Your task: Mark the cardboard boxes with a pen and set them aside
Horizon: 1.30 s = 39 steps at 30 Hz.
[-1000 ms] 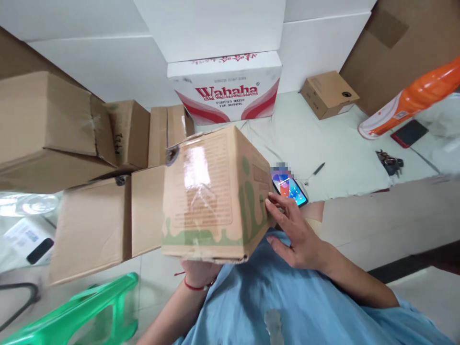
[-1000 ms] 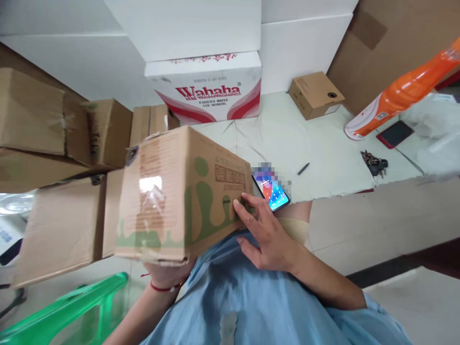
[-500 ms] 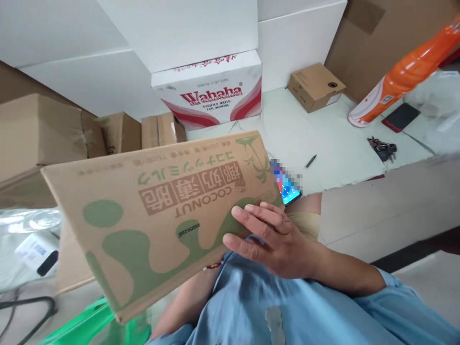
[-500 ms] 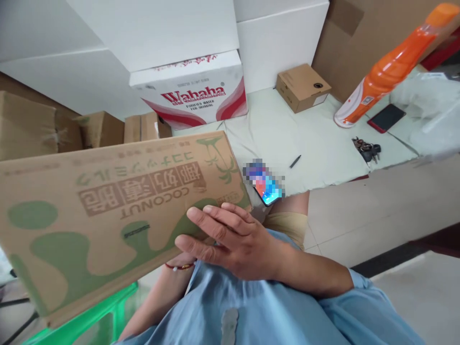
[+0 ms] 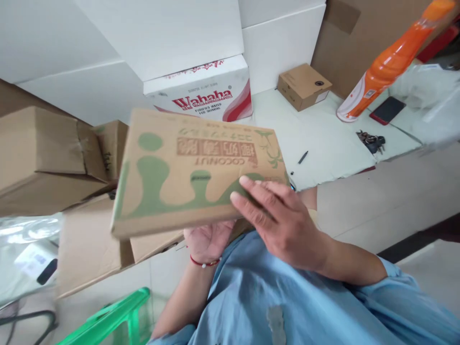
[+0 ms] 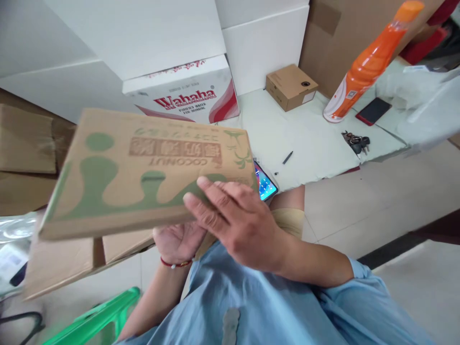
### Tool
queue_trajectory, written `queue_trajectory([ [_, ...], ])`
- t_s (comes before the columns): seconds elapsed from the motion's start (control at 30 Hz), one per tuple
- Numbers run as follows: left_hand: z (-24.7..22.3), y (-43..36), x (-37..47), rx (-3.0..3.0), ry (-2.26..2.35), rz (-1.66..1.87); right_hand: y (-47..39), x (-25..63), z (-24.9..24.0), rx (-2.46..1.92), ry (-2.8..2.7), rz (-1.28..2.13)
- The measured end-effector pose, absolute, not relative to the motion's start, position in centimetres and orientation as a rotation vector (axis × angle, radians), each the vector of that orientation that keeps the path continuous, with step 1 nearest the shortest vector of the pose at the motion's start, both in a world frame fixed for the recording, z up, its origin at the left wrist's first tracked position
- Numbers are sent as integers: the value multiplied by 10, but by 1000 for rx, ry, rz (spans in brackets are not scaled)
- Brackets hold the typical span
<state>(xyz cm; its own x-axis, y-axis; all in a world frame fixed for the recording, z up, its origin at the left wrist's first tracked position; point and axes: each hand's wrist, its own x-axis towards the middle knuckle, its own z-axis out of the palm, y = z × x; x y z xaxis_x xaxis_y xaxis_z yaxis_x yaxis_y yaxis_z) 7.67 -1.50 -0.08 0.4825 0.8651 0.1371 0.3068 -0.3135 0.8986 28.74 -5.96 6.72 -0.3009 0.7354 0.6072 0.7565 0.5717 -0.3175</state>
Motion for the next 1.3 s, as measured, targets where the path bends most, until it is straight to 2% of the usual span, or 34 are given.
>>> queue_trajectory([
  [0.17, 0, -12, 67, 687, 926, 1168, -36, 304, 76, -1195, -1993, 110],
  [0.27, 6, -11, 46, 570, 915, 1269, -21, 306, 83, -1190, -1984, 209],
  [0.53, 48, 11, 48, 915, 993, 1396, 36, 301, 93, -1393, -1795, 633],
  [0.77, 34, 20, 56, 1035, 1063, 1402, 66, 304, 62, -1506, -1693, 815],
  [1.0, 29, -4, 48, 1462, 1121, 1311, 38, 311, 27, -1404, -1454, 1050],
  [1.17, 23, -29, 42, 1792, 1252, 1137, -9, 301, -10, -1303, -1141, 1299],
  [1.3, 14, -39, 45, 1890, 1172, 1160, -39, 296, -19, -1216, -833, 1518],
])
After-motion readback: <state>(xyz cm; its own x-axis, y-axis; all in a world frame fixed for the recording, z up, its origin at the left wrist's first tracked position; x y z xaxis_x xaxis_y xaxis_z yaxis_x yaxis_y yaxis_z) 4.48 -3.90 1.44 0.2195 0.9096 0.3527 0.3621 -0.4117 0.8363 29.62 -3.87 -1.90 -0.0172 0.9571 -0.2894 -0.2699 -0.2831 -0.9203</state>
